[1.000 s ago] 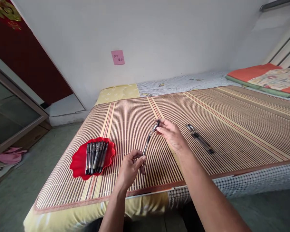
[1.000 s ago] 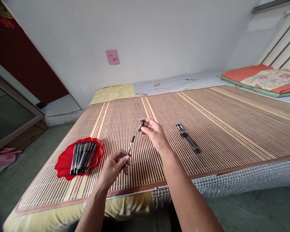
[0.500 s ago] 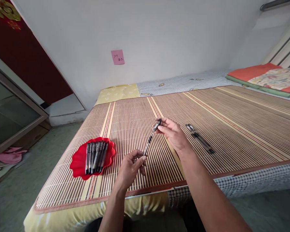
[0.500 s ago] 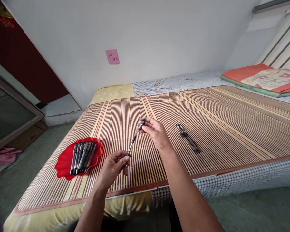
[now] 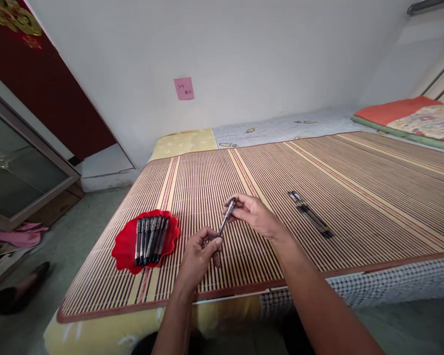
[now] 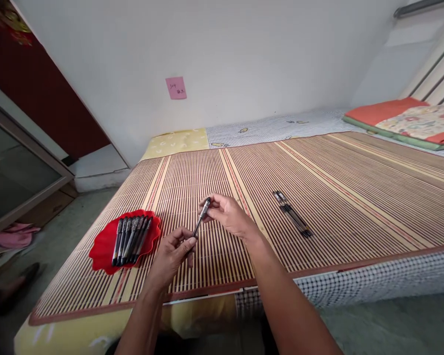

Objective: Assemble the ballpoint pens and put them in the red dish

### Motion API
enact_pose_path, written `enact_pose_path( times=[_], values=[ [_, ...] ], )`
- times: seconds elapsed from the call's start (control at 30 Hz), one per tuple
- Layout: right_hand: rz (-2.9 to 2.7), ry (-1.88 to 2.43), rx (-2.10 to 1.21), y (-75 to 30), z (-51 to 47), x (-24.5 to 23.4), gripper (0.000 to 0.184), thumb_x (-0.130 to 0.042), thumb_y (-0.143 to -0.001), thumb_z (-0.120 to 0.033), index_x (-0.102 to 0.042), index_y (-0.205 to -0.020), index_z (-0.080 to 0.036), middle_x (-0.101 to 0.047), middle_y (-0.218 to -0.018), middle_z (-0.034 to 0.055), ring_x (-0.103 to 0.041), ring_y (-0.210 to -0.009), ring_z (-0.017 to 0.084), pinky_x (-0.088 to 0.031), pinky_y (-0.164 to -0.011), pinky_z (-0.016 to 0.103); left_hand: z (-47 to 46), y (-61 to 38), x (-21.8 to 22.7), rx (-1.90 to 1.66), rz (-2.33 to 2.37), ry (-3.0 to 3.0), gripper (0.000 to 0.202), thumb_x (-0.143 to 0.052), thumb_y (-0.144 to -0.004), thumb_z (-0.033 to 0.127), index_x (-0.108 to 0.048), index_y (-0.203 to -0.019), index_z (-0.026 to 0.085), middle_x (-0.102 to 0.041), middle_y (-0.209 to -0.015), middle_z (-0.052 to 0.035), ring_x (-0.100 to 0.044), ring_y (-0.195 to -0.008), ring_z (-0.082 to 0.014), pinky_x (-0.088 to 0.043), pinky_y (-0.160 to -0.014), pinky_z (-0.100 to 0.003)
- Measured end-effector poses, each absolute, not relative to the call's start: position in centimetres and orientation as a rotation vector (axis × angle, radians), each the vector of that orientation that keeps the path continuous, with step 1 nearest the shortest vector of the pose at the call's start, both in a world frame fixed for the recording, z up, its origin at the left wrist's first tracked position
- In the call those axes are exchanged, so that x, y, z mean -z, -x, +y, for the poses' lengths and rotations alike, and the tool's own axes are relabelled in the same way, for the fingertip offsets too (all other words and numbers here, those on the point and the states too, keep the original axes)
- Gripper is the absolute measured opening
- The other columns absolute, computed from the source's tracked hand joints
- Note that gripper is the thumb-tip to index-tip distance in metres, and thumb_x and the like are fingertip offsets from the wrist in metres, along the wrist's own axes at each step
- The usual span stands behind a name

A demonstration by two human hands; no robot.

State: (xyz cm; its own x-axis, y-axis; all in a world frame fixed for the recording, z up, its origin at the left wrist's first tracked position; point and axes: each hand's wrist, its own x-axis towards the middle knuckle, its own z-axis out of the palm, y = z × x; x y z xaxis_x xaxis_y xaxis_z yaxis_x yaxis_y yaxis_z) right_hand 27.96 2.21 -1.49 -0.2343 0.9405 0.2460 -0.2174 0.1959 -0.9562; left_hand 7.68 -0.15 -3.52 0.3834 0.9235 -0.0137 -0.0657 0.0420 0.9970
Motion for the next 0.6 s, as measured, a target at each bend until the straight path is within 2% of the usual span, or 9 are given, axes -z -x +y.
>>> enact_pose_path(
  times=[0.07, 0.2, 0.33, 0.47, 0.6],
  values=[
    [-1.388, 0.779, -1.333, -27.0, 2.2, 1.7, 0.019, -0.074, -0.087, -0.027, -0.071, -0.104, -0.021, -0.073, -0.095, 0.0034, -0.072, -0.087, 0.017, -0.061, -0.087, 0.039, -0.2, -7.7, 3.2, -0.938, 0.843, -1.257, 0.031, -0.074, -0.083, 0.044, -0.060, -0.080, 0.017, -0.060, -0.066, 0.0050, -0.055, -0.043, -0.0071, -0.045, -0.042, -0.019],
    [-1.312, 0.788, -1.360, -26.3, 2.0, 1.9, 0.029, -0.070, -0.087, -0.023, -0.071, -0.116, -0.022, -0.075, -0.108, 0.0068, -0.072, -0.100, 0.020, -0.057, -0.096, 0.041, -0.5, -7.6, 3.0, -0.902, 0.790, -1.218, 0.037, -0.075, -0.082, 0.049, -0.057, -0.078, 0.017, -0.062, -0.065, 0.0039, -0.054, -0.039, -0.0071, -0.042, -0.039, -0.019],
    [-1.122, 0.744, -1.353, -26.8, 2.1, 1.6, 0.025, -0.061, -0.094, -0.027, -0.073, -0.114, -0.021, -0.075, -0.112, 0.0090, -0.071, -0.100, 0.021, -0.059, -0.085, 0.036, -0.7, -7.4, 3.2, -0.932, 0.809, -1.203, 0.040, -0.076, -0.082, 0.051, -0.054, -0.077, 0.017, -0.062, -0.065, 0.0039, -0.055, -0.038, -0.0075, -0.042, -0.038, -0.019],
    [-1.128, 0.824, -1.273, -26.6, 2.2, 1.3, 0.023, -0.070, -0.093, -0.040, -0.076, -0.102, -0.020, -0.075, -0.102, 0.0075, -0.070, -0.090, 0.018, -0.058, -0.075, 0.029, -0.8, -7.1, 3.4, -0.943, 0.790, -1.208, 0.040, -0.075, -0.083, 0.051, -0.054, -0.077, 0.017, -0.061, -0.064, 0.0041, -0.056, -0.038, -0.0079, -0.041, -0.037, -0.018],
    [-1.192, 0.840, -1.222, -26.3, 1.8, 1.0, 0.024, -0.072, -0.092, -0.042, -0.075, -0.102, -0.020, -0.075, -0.099, 0.0060, -0.069, -0.087, 0.016, -0.058, -0.073, 0.027, -1.1, -7.4, 3.5, -0.958, 0.766, -1.216, 0.038, -0.074, -0.085, 0.048, -0.055, -0.077, 0.017, -0.062, -0.065, 0.0038, -0.056, -0.039, -0.0070, -0.040, -0.039, -0.017]
  ],
)
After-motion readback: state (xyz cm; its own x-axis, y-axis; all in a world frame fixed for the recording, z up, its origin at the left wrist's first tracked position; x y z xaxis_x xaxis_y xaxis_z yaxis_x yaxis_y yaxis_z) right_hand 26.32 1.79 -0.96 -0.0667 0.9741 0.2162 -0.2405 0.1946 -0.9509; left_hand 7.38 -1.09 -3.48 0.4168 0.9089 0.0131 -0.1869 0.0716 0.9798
